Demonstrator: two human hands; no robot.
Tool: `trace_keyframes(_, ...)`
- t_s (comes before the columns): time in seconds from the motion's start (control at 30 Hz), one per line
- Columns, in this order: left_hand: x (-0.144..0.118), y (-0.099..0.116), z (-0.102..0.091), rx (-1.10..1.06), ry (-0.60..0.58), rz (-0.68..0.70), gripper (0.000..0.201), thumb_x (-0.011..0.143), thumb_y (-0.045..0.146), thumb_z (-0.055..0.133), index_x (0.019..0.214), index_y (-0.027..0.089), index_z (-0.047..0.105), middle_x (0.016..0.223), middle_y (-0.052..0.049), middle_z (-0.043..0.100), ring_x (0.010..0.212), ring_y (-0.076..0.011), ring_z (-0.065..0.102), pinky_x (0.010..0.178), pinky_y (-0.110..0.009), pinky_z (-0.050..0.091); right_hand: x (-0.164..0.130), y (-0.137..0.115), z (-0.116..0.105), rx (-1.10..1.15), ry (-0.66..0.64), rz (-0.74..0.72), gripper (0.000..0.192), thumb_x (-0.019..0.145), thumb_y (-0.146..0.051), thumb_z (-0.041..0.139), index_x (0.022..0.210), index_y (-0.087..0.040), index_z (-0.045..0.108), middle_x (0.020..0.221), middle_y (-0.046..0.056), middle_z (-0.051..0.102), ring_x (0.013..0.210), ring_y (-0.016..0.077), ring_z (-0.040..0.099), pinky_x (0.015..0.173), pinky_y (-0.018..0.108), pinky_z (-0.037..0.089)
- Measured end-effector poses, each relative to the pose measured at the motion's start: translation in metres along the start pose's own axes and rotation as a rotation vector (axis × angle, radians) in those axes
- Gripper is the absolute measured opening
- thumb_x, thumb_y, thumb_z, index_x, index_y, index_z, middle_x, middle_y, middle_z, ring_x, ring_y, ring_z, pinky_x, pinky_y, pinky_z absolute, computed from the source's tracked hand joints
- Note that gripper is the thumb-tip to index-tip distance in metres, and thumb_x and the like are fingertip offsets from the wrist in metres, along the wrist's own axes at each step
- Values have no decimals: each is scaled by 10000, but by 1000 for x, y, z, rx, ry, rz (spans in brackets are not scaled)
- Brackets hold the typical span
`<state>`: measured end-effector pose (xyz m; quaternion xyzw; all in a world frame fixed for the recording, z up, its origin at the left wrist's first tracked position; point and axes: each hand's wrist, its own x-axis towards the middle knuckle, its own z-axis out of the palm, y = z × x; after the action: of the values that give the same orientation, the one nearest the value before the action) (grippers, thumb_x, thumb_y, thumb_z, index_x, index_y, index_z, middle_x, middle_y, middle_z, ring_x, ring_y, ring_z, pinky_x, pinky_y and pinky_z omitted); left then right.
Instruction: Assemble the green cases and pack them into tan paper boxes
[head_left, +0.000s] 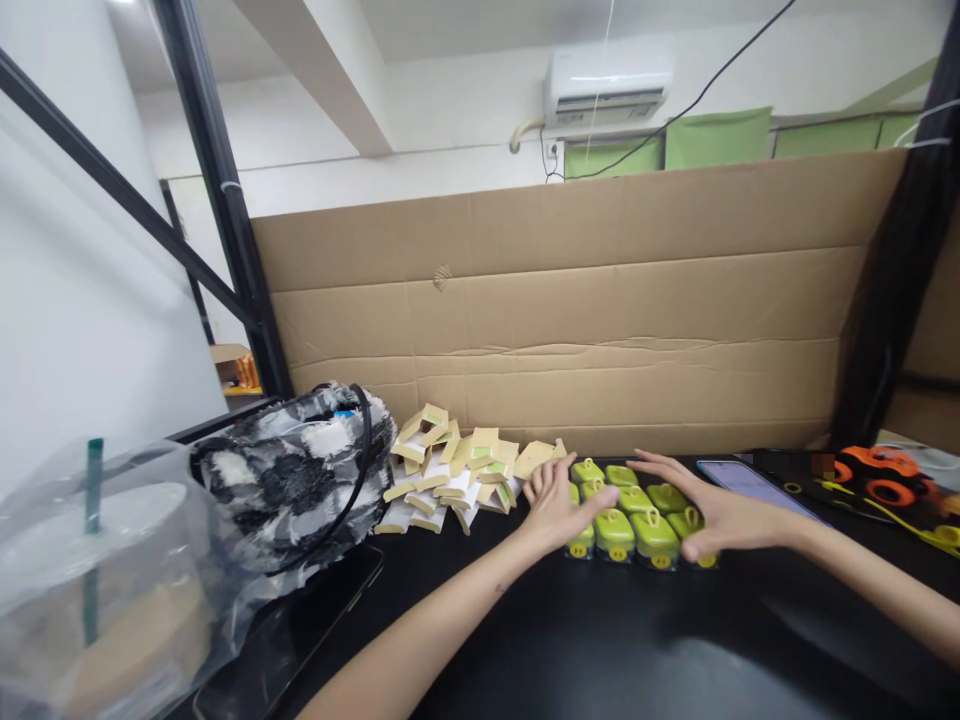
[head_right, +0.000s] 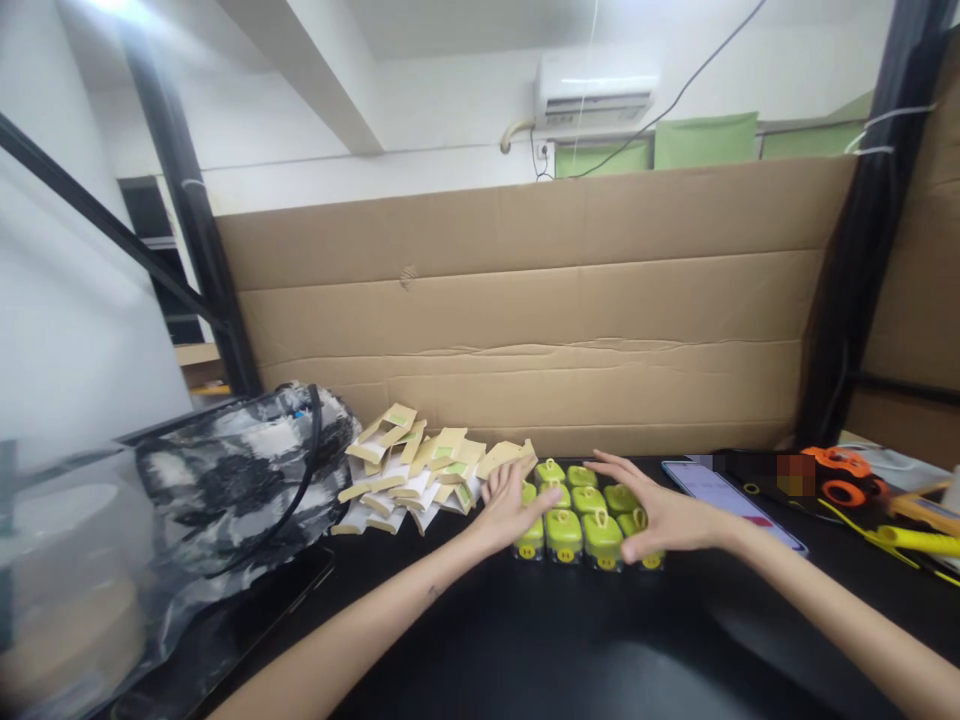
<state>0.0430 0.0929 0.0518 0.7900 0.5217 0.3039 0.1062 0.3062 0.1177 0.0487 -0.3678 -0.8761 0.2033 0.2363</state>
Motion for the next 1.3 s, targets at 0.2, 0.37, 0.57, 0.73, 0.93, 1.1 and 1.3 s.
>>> trace_keyframes(0.2, 13, -19, -82, 265, 281, 8, 516, 926, 471, 464, 1339, 164, 423, 1354, -122, 506, 1269, -275, 449, 1063, -502, 343, -1, -21, -8, 58, 274, -22, 486, 915, -518, 466, 1330, -267, 425, 1458, 137, 382, 1355, 344, 343, 1104, 571, 247)
trace_keyframes(0.37, 10, -58, -129, 544, 435, -114, 400, 900, 343, 572, 1260, 183, 507, 1341, -106, 502, 1201, -293, 504, 994, -548, 413, 7, -74, 31, 130, 293, -133, 266, 915, -434, 517, 1121, -276, 572, 1311, 92, 520, 1265, 277, 460, 1068, 465, 355)
trace_keyframes(0.57, -6, -86, -127, 733, 363, -73, 289, 907, 320, 572, 1148, 160, 572, 1157, -78, 612, 983, -215, 623, 839, -428, 535, 3, -119, 80, 280, 76, -211, 176, 906, -341, 553, 1053, -266, 615, 1229, 87, 570, 1182, 239, 533, 1015, 427, 414)
trace_keyframes(0.73, -18, -89, -144, 773, 406, 143, 203, 918, 230, 543, 1087, 141, 612, 1128, -98, 658, 994, -221, 648, 858, -420, 546, -2, -129, 102, 514, -86, -201, 221, 915, -327, 540, 1106, -231, 594, 1213, 114, 542, 1031, 213, 599, 942, 400, 464)
trace_keyframes(0.93, -67, -62, -134, 735, 584, 579, 343, 886, 76, 453, 1193, 190, 555, 1191, -57, 693, 1153, -187, 613, 1060, -377, 449, -7, -124, 129, 829, -58, -100, 571, 913, -569, 476, 1412, -395, 261, 1210, 87, 533, 972, 206, 641, 922, 447, 463)
trace_keyframes(1.1, -106, -47, -82, 335, 400, 759, 417, 845, -7, 448, 1229, 140, 511, 1177, -99, 695, 1216, -162, 564, 1015, -262, 482, -10, -115, 135, 896, -16, -89, 636, 922, -579, 441, 1464, -447, 137, 1394, 100, 428, 1129, 235, 579, 995, 485, 395)
trace_keyframes(1.3, -122, -50, -64, -226, 96, 455, 528, 831, 128, 522, 1331, 256, 410, 1412, -133, 481, 1198, -234, 571, 891, -318, 572, -12, -109, 133, 740, 137, 25, 613, 934, -552, 434, 1475, -333, 245, 1113, 83, 541, 940, 207, 590, 900, 442, 471)
